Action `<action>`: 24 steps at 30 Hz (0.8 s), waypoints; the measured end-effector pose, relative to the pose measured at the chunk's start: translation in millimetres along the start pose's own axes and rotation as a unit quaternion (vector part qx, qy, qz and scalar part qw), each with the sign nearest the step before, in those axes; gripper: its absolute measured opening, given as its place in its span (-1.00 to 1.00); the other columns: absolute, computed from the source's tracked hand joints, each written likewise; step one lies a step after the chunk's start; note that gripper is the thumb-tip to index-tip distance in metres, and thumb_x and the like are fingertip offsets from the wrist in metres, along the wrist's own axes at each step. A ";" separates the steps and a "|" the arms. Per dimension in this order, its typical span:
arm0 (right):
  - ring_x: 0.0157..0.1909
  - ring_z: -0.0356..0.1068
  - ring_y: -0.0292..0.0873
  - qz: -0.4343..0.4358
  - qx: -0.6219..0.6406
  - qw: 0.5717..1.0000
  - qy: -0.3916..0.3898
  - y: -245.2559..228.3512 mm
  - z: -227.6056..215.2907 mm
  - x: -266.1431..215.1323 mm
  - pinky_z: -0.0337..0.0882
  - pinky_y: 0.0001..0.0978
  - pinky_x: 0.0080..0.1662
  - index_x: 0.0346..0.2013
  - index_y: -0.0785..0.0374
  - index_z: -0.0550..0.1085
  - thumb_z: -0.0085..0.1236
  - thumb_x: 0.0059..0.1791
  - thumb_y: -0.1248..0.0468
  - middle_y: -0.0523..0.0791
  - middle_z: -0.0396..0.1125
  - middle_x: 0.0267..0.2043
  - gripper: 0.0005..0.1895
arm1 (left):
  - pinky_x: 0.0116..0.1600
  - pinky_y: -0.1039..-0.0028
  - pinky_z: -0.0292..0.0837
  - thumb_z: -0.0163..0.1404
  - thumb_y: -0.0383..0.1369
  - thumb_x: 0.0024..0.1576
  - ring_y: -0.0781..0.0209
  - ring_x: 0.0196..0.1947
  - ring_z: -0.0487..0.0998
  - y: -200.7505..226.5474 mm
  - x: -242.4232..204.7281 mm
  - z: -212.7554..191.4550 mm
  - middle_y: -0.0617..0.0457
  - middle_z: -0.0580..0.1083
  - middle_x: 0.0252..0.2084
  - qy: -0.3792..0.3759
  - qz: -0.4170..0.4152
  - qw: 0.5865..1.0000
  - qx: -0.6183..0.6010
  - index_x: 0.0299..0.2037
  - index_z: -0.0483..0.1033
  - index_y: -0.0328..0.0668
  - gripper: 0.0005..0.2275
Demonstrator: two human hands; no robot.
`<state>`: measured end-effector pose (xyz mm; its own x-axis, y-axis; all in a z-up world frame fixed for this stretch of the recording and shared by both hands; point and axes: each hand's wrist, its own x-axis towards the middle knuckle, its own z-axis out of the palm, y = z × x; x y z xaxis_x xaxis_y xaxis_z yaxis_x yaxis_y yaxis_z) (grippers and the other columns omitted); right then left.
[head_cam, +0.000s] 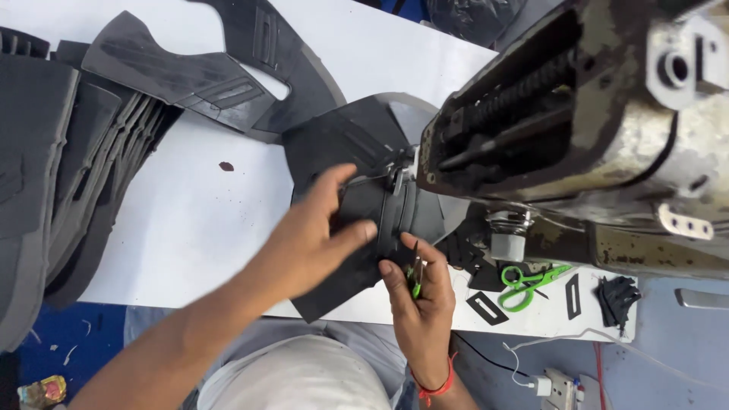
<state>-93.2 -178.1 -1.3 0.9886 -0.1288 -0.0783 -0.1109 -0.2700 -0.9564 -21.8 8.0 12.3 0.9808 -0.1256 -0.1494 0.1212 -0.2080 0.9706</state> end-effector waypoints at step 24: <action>-0.50 0.16 -0.47 -0.080 0.091 0.989 0.086 26.4 -7.0 76.9 0.11 -0.60 -0.46 -0.18 0.32 0.48 0.15 0.17 0.32 -0.27 0.26 -0.48 -0.90 | -0.03 0.44 0.48 0.16 -0.38 0.13 0.23 -0.11 0.66 2.1 44.8 -7.5 -0.20 0.57 0.07 -0.036 0.045 0.998 0.036 0.43 0.14 -0.25 -0.35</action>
<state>-20.8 -201.8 -30.6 0.9581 -0.2633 0.1124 0.0814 -0.1258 -0.9887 23.6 9.2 9.1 0.9735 -0.2152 -0.0775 0.0189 -0.2617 0.9650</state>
